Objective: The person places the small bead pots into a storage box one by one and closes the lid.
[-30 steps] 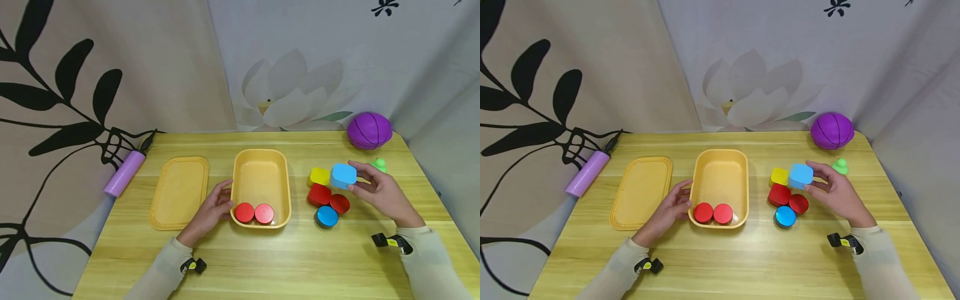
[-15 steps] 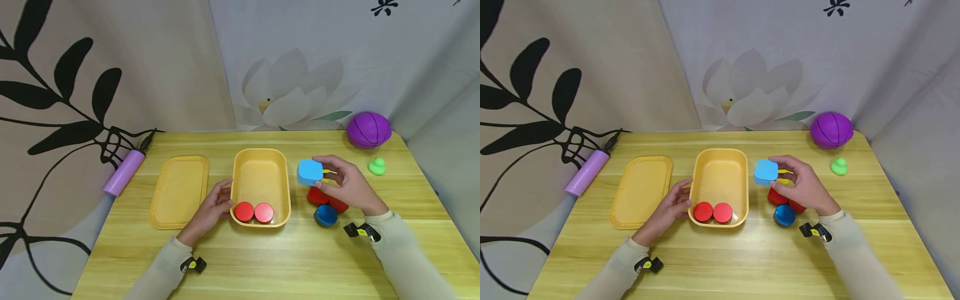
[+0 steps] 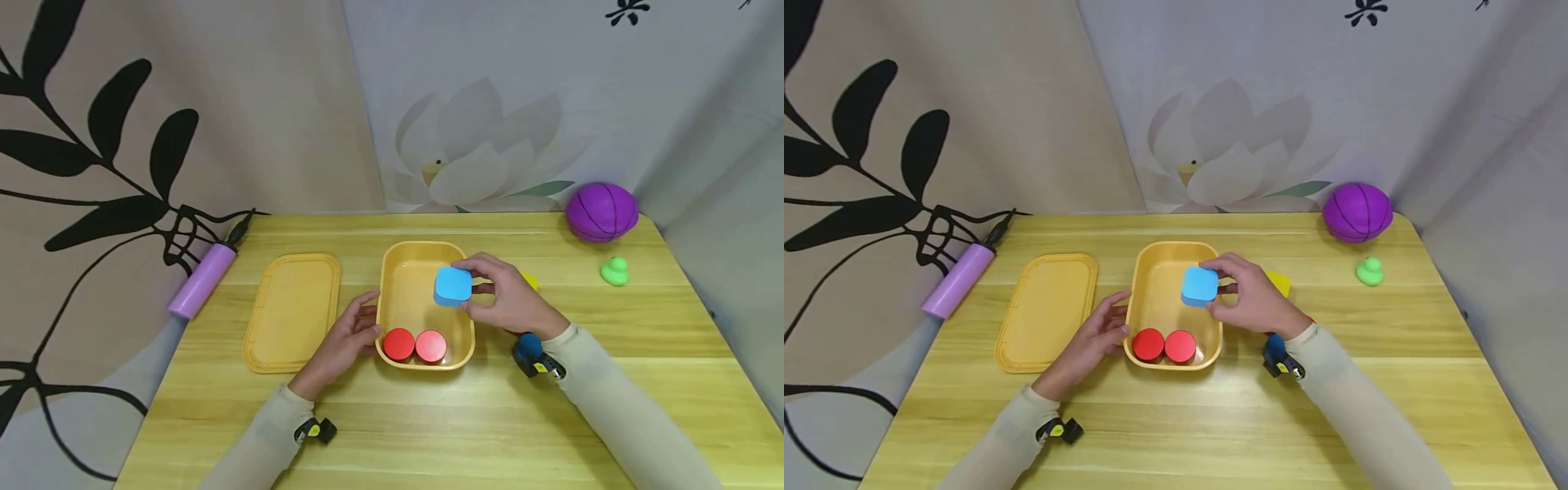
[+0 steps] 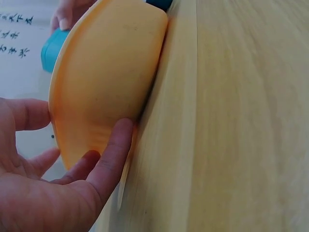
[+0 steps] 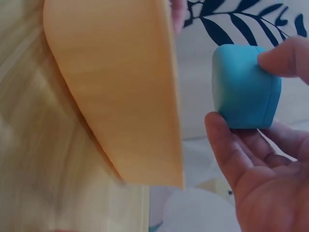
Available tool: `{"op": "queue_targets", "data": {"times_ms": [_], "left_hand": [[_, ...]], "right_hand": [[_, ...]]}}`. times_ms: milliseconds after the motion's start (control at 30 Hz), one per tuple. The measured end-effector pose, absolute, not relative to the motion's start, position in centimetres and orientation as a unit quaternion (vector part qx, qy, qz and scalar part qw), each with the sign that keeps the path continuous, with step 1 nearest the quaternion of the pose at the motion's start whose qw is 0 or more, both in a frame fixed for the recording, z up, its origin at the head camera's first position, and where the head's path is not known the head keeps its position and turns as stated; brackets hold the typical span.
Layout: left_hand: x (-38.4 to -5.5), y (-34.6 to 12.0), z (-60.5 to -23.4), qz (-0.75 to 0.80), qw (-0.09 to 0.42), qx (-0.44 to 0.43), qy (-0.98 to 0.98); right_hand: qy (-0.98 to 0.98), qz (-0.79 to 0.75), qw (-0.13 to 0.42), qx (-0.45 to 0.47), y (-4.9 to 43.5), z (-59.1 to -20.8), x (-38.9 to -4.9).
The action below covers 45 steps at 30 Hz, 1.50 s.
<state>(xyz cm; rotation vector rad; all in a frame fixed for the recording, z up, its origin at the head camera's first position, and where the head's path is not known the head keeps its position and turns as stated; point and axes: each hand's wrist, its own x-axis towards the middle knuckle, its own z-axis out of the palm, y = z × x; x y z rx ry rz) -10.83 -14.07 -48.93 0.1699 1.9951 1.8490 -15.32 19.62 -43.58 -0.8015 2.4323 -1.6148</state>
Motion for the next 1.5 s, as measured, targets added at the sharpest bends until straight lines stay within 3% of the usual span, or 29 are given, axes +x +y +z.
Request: {"op": "queue_targets", "data": {"times_ms": [800,1500], "left_hand": [[-11.0,-14.3,-48.8,0.65,0.216,0.064,0.725],[-10.8,-14.2,-48.7,0.645,0.218,0.061,0.73]], "right_hand": [[0.846,-0.412,0.155,-0.3,12.1,-45.0,-17.4],[0.865,-0.321,0.225,-0.314,10.6,-45.9,-18.1]]}}
